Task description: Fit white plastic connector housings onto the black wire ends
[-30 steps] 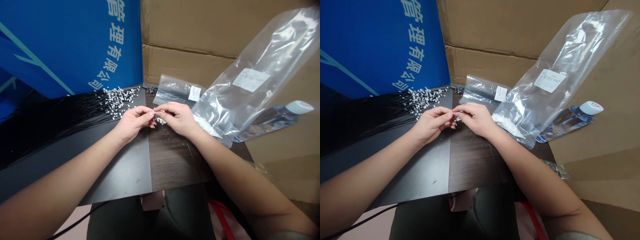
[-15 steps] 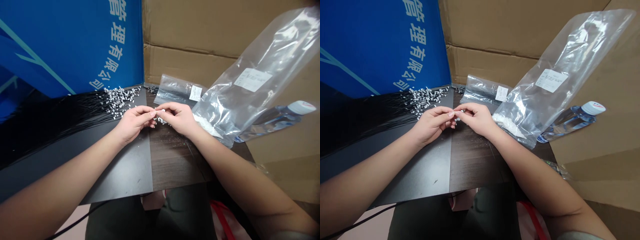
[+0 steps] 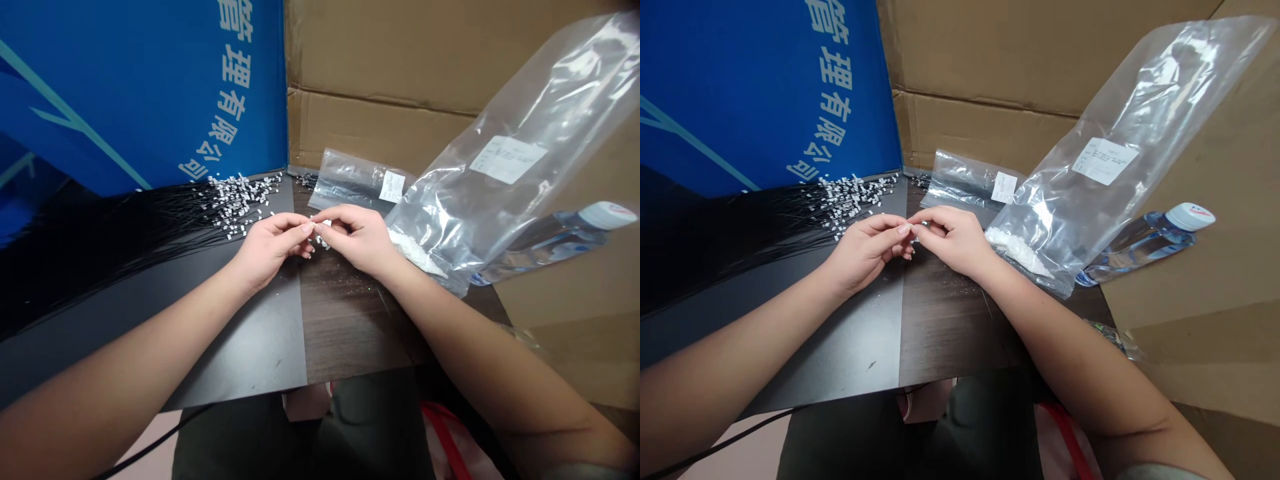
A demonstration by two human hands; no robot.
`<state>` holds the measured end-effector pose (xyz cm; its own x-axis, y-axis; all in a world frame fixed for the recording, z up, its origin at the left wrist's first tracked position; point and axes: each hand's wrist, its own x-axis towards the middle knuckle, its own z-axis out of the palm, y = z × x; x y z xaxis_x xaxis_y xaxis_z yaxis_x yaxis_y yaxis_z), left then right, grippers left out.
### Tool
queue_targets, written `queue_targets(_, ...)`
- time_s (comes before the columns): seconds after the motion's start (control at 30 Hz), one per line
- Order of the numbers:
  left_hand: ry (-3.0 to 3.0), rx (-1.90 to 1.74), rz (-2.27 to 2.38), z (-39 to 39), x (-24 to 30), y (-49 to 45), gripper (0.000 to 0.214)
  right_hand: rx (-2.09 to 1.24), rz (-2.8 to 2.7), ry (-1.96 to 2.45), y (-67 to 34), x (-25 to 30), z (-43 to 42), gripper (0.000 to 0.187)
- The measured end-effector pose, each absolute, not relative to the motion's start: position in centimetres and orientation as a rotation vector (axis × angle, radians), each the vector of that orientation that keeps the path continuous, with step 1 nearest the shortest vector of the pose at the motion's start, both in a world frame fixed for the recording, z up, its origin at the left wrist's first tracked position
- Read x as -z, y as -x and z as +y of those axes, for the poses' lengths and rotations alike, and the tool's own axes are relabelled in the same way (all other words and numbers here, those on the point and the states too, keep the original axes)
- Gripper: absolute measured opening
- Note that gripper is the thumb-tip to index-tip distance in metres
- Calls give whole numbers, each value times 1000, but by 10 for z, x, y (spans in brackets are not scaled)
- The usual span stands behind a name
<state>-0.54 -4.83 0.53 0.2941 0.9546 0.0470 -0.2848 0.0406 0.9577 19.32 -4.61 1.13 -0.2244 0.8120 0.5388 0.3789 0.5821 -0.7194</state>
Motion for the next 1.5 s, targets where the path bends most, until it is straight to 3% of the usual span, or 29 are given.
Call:
queue_targets(0.3,-1464,-1233,874,-49,-3,6,29,-709,-1730,988,-191,-11,-48,15)
queue_targets(1.5,-1443,-1224,919,-53,-5,3,30,-815,-1688,1010,-190,-12,-49,12)
